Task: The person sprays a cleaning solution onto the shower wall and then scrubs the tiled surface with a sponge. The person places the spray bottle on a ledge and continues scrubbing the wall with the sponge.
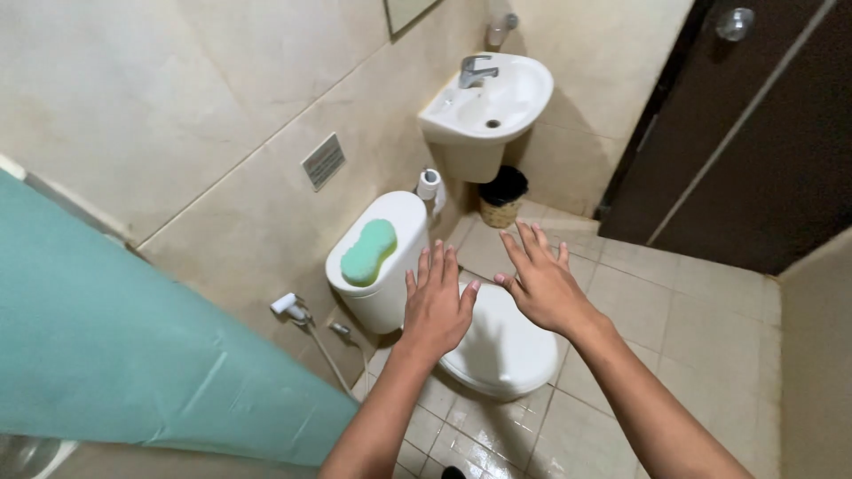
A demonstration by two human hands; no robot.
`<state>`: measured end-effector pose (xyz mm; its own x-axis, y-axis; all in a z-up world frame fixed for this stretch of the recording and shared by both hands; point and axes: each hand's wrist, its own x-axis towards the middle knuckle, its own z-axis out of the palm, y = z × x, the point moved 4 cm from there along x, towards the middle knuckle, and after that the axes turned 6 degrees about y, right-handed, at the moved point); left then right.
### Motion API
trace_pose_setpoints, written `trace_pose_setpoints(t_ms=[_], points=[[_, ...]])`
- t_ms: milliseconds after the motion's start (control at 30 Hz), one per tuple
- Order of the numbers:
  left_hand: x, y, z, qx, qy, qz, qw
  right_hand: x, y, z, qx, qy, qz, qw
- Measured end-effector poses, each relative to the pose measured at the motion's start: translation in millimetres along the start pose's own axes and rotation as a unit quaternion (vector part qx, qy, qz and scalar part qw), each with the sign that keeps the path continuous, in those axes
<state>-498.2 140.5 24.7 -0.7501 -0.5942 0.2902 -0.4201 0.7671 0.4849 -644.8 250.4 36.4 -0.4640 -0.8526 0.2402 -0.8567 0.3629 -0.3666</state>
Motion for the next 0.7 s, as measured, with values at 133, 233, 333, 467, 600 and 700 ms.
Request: trace_pose_setpoints(t_ms=[133, 233, 333, 467, 600, 700], points=[[10.2, -45.8, -10.1, 0.027, 0.026, -0.024, 0.999, 41.1, -20.9, 25.6, 0.013, -0.018, -0.037, 0.999], [11.7, -68.3, -20.1, 0.05, 0.039, -0.058, 0.996, 66.5, -33.9, 42.6, 0.029, -0.032, -0.071, 0.997], [14.5, -84.1, -26.6, 0.051, 0.043, -0.104, 0.992, 89.6, -44.1, 54.7, 0.032, -0.056, -0.101, 0.993], [19.2, -99.1, -32.6, 0.078, 0.081, -0.147, 0.983, 122.9, -56.6, 65.5, 0.049, -0.082, -0.148, 0.984], [23.4, -102.6, -40.3, 0.077, 0.114, -0.213, 0.967, 152.1, -55.2, 76.4, 0.061, -0.092, -0.23, 0.967], [29.6, -93.1, -46.8, 0.067, 0.112, -0.293, 0.947, 173.4, -46.0, 80.9, 0.061, -0.116, -0.275, 0.953]])
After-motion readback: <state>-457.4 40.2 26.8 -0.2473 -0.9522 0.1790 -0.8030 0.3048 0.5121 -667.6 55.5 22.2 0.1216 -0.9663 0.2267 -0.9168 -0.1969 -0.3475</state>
